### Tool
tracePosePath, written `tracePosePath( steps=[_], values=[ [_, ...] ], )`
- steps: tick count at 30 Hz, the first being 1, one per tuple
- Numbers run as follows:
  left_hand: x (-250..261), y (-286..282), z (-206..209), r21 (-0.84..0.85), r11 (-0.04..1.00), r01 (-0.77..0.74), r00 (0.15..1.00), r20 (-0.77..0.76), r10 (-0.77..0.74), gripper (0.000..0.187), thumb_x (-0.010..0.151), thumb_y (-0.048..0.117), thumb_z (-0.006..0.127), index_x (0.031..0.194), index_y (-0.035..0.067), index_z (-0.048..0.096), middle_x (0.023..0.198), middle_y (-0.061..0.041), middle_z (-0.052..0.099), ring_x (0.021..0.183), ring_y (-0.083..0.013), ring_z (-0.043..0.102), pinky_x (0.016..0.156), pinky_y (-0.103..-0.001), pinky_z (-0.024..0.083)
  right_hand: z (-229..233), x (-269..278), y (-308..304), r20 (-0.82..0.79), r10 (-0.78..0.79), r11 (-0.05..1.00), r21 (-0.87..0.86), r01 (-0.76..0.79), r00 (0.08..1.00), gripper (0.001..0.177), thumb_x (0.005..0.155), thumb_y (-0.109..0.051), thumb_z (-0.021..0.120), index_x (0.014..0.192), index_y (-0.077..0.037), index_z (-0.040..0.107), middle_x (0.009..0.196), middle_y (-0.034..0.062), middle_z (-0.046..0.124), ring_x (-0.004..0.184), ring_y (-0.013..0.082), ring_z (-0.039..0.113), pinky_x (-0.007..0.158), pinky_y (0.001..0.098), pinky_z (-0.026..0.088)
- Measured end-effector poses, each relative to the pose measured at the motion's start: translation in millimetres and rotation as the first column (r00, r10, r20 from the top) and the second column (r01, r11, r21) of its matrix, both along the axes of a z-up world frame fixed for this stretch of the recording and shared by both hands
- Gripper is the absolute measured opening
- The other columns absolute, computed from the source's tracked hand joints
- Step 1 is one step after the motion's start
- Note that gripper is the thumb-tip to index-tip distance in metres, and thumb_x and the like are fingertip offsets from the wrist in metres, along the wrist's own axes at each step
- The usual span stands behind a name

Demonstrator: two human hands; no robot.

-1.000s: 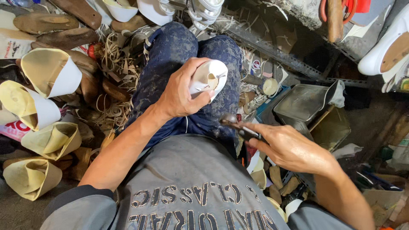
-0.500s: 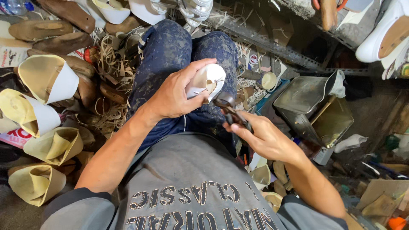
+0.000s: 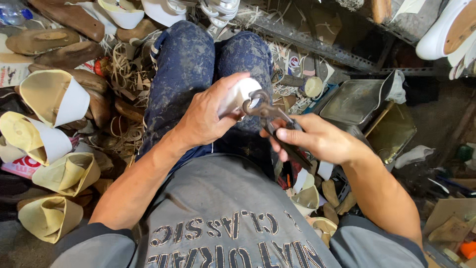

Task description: The person holds a white shoe on their lap and uses pliers to press and shape the upper part of the shoe. They repeatedly adjust the shoe's position and use the pliers to clamp and smooth the material around the toe and sides.

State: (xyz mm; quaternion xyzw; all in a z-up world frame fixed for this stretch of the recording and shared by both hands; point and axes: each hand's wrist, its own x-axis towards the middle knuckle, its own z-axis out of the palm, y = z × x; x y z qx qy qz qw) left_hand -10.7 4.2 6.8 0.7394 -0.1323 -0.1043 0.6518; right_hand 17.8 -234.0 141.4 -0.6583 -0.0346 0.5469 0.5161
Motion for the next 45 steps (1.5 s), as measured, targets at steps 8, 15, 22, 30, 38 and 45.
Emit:
tracePosePath(
  steps=[8, 15, 22, 30, 38, 45],
  values=[
    [-10, -5, -1, 0.002, 1.000, -0.019, 0.999, 0.043, 0.019, 0.066, 0.088, 0.017, 0.078, 0.148, 0.015, 0.050, 0.130, -0.019, 0.067, 0.116, -0.0416, 0.067, 0.101, -0.052, 0.051, -18, -58, -16, 0.583, 0.605, 0.724, -0.686, -0.069, 0.542, 0.042, 0.092, -0.026, 0.070, 0.133, -0.019, 0.062, 0.091, 0.0000, 0.079, 0.082, 0.0168, 0.076, 0.071, 0.0357, 0.058],
    [-14, 29, 30, -0.147, 0.977, -0.152, 0.949, 0.255, 0.186, 0.051, 0.089, 0.019, 0.081, 0.136, 0.012, 0.061, 0.134, -0.006, 0.069, 0.124, -0.0320, 0.068, 0.119, -0.044, 0.040, -17, -87, -4, 0.068, 0.491, 0.837, -0.313, -0.449, 0.868, 0.047, 0.103, -0.031, 0.055, 0.136, 0.002, 0.060, 0.128, 0.0261, 0.068, 0.121, 0.0467, 0.063, 0.101, 0.0548, 0.052],
    [-40, 24, 13, -0.104, 0.993, 0.057, 0.905, 0.425, -0.008, 0.047, 0.113, 0.045, 0.039, 0.148, 0.013, 0.036, 0.142, -0.006, 0.064, 0.146, -0.0311, 0.053, 0.131, -0.073, 0.014, -63, -103, -5, 0.225, 0.482, 0.802, -0.504, -0.322, 0.847, 0.028, 0.104, -0.035, 0.047, 0.105, -0.009, 0.055, 0.099, 0.0115, 0.065, 0.088, 0.0343, 0.061, 0.079, 0.0421, 0.043],
    [-27, 24, 31, -0.015, 0.998, 0.065, 0.815, 0.577, -0.045, 0.036, 0.113, 0.024, 0.039, 0.140, 0.004, 0.052, 0.143, -0.016, 0.062, 0.139, -0.0369, 0.059, 0.126, -0.062, 0.033, -51, -97, -8, 0.245, 0.370, 0.799, -0.576, -0.172, 0.896, 0.024, 0.105, -0.034, 0.048, 0.102, -0.010, 0.054, 0.088, 0.0114, 0.065, 0.083, 0.0363, 0.060, 0.078, 0.0384, 0.042],
    [9, -8, -26, 0.095, 0.993, -0.071, 0.982, 0.179, 0.053, 0.067, 0.080, 0.028, 0.077, 0.143, 0.020, 0.054, 0.108, -0.017, 0.073, 0.097, -0.0441, 0.071, 0.090, -0.056, 0.054, -13, -61, 6, 0.351, 0.019, 0.984, -0.174, 0.046, 0.936, 0.032, 0.101, -0.020, 0.056, 0.123, -0.001, 0.068, 0.107, 0.0269, 0.076, 0.110, 0.0369, 0.072, 0.090, 0.0523, 0.055],
    [14, 8, -2, -0.036, 0.996, -0.086, 0.996, -0.018, 0.085, 0.049, 0.093, 0.039, 0.065, 0.137, 0.019, 0.059, 0.120, -0.009, 0.071, 0.104, -0.0343, 0.072, 0.093, -0.044, 0.054, -25, -43, -8, 0.320, 0.032, 0.994, -0.111, 0.004, 0.947, 0.031, 0.103, -0.018, 0.052, 0.121, -0.001, 0.069, 0.101, 0.0260, 0.076, 0.100, 0.0428, 0.075, 0.085, 0.0526, 0.056]
  ],
)
